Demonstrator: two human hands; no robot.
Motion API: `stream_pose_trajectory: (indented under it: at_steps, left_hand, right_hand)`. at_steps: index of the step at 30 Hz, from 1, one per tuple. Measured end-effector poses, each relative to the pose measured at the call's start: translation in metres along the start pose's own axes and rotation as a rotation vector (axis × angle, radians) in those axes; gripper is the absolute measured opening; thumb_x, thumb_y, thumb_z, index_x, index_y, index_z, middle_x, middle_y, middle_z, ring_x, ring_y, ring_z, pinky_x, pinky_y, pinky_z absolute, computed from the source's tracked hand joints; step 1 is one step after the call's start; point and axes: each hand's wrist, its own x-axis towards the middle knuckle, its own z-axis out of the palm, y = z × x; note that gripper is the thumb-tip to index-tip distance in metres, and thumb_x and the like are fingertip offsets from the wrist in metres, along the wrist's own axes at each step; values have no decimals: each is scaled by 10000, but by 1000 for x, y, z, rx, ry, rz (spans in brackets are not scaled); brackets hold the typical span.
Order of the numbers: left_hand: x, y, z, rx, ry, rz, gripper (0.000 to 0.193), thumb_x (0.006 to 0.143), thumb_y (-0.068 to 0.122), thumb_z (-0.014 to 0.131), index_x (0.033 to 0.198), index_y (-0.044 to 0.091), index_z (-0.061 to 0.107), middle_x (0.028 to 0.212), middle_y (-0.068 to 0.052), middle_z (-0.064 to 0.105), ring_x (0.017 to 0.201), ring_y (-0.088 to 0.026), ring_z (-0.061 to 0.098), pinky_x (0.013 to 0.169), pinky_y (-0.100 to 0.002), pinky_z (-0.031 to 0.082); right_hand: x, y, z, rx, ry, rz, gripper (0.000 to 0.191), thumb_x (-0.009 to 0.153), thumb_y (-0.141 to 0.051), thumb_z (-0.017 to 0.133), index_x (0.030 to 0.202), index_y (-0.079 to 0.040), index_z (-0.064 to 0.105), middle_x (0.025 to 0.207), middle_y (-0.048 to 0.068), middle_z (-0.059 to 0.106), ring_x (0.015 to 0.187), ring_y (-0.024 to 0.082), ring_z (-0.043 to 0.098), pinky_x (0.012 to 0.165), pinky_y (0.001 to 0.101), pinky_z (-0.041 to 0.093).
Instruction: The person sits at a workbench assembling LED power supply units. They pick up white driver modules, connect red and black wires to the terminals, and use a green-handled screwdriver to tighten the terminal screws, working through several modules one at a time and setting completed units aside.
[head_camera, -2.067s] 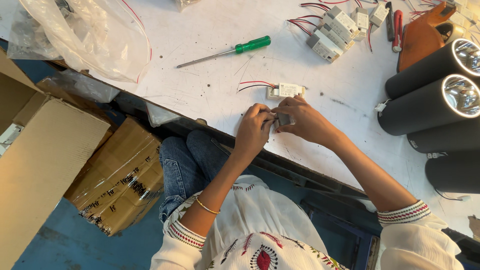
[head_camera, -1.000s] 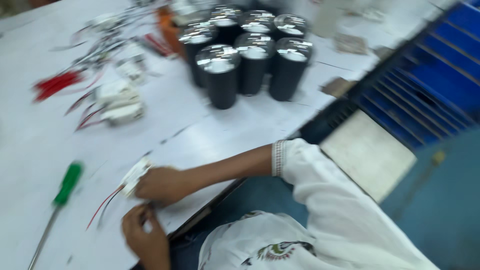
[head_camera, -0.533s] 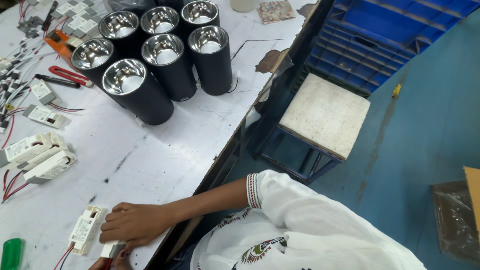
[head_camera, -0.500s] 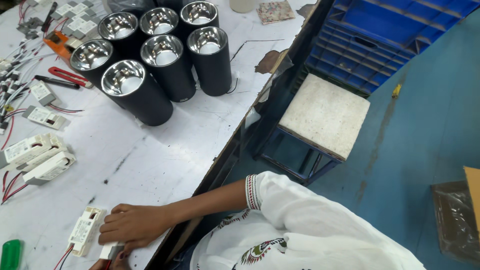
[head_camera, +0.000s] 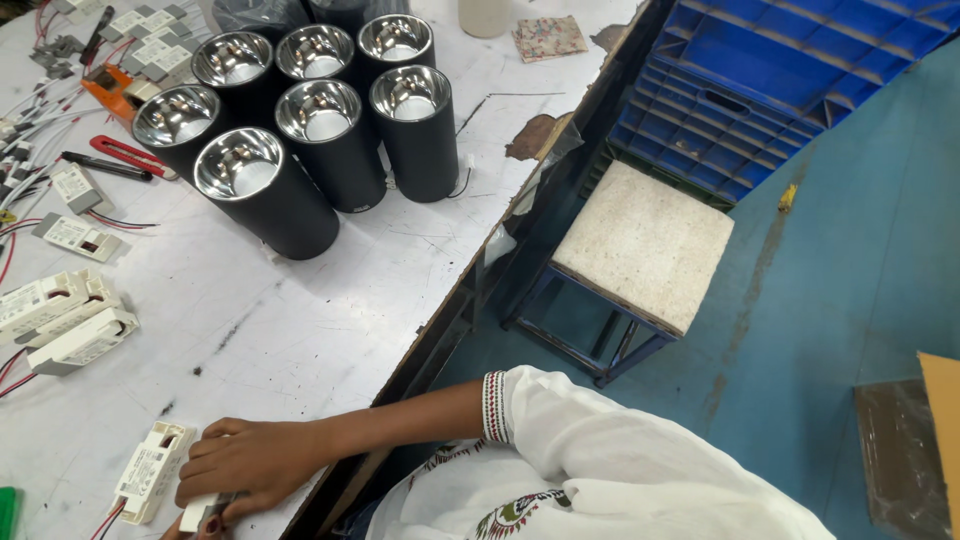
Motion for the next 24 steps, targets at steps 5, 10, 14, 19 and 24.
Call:
stream_pose_trajectory:
  at_steps: [5,10,14,19,24]
  left_hand:
    - [9,13,16,-13,0,-18,400,1051,275,771,1202,-49,590,978,-116,663,801,-135,628,747,-249,509]
    - [19,4,23,-34,-8,-27,408,1062,272,759,1217,-58,576,970,-109,671,793,-118,634,744,-234,510]
    - [21,-1,18,-82,-20,-52,414,1070,270,750,1229,-65,566,964,-104,677,787,-104,639,741,-221,512]
    - [24,14,19,-385,185,-162,363,1112,234,727,1221,-61,547,941,-109,667,791,-95,626,723,-197,485]
    - [15,64,19,-208,300,-116,255,1065,156,668,1248,-18,634,1182,-87,656,1039,-147,630,910,-276,499]
  right_hand:
    - [-3,13,-4,93,-19,47,466,939,-409,661,1353,-210,585,1274,-49,632,1274,123,552,1238,496,300]
    - [-3,21,-6,49,-17,42,468,950,-421,662,1364,-219,582,1303,-49,629,1260,109,542,1238,512,323]
    - [0,14,-14,4,-37,161,550,961,-473,676,1427,-203,566,1235,-29,635,1262,88,562,1168,449,359]
    - [4,14,-32,-95,141,127,654,780,-430,787,1332,-157,567,1334,82,601,1359,244,528,1172,528,327]
    - [18,27,-36,-23,276,54,627,680,-253,926,1223,-75,669,1249,87,688,1243,276,620,1064,476,455]
